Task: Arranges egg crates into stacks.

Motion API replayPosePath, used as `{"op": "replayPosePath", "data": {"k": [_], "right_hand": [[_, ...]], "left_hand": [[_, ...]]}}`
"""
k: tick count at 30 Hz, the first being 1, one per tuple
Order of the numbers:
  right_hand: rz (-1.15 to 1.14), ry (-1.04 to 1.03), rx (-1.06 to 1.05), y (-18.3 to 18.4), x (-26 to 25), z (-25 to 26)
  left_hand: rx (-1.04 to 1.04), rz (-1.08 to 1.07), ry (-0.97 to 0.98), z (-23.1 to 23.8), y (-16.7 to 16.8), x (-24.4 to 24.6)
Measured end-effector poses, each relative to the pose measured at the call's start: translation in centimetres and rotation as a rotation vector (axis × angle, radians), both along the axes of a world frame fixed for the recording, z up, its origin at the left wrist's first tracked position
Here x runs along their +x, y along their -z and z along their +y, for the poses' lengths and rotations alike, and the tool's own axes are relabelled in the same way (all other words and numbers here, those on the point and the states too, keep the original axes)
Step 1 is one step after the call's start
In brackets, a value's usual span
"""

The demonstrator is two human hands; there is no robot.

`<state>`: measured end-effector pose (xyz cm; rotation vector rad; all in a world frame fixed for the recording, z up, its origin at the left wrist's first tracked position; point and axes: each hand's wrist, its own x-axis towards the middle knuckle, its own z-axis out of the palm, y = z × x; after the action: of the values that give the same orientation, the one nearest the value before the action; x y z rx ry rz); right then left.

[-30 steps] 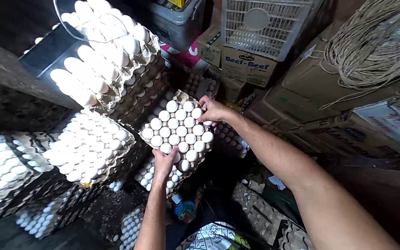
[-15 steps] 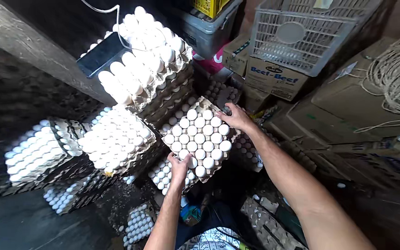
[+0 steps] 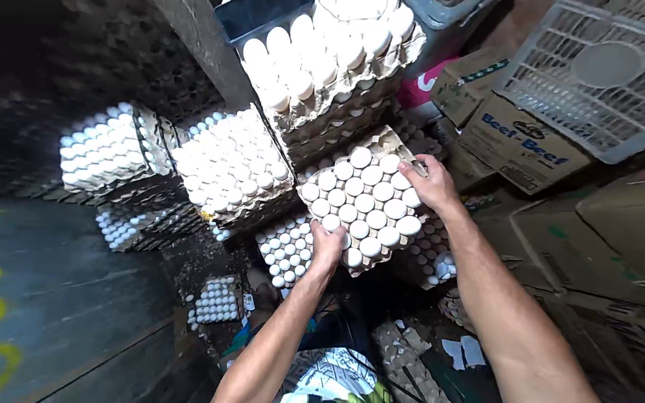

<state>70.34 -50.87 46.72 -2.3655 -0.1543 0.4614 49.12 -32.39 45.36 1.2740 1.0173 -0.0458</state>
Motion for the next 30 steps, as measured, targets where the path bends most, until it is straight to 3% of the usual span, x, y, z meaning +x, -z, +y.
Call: {"op": "replayPosePath", "data": {"k": [5,14,18,22,24,27,30], "right_hand": [[0.015,0.067,-0.004,2.4,0.4,1.3],[-0.046,0.046,-0.118,2.9,-0.7,1.9],[-0.05,0.067,-0.089,1.1,-1.3,2.2],[-0.233,-0.021,-0.1,-2.1,-3.5,2.1],[-0.37,-0.103,-0.015,-4.2,-5.4,3.1],[-0.518,-0.165,0.274,-7.3,-10.6,5.9],[-0.385,-0.268,0.57,-7.0,-17.7,11.5]], "left_hand": [[0.052,-0.03,0.012,2.4,2.3,2.0],[-0.213,-0.139,0.071,4.9,2.4,-0.7],[-0.254,-0.171,0.125,6.0,2.9,-1.1],[-0.269,-0.18,0.148,7.1,3.2,-2.3],[-0.242,-0.179,0.15,8.8,3.7,-4.1],[-0.201,-0.127,0.191,12.0,5.4,-9.5],[-0.212,0.065,0.026,15.4,9.4,-18.0]]}}
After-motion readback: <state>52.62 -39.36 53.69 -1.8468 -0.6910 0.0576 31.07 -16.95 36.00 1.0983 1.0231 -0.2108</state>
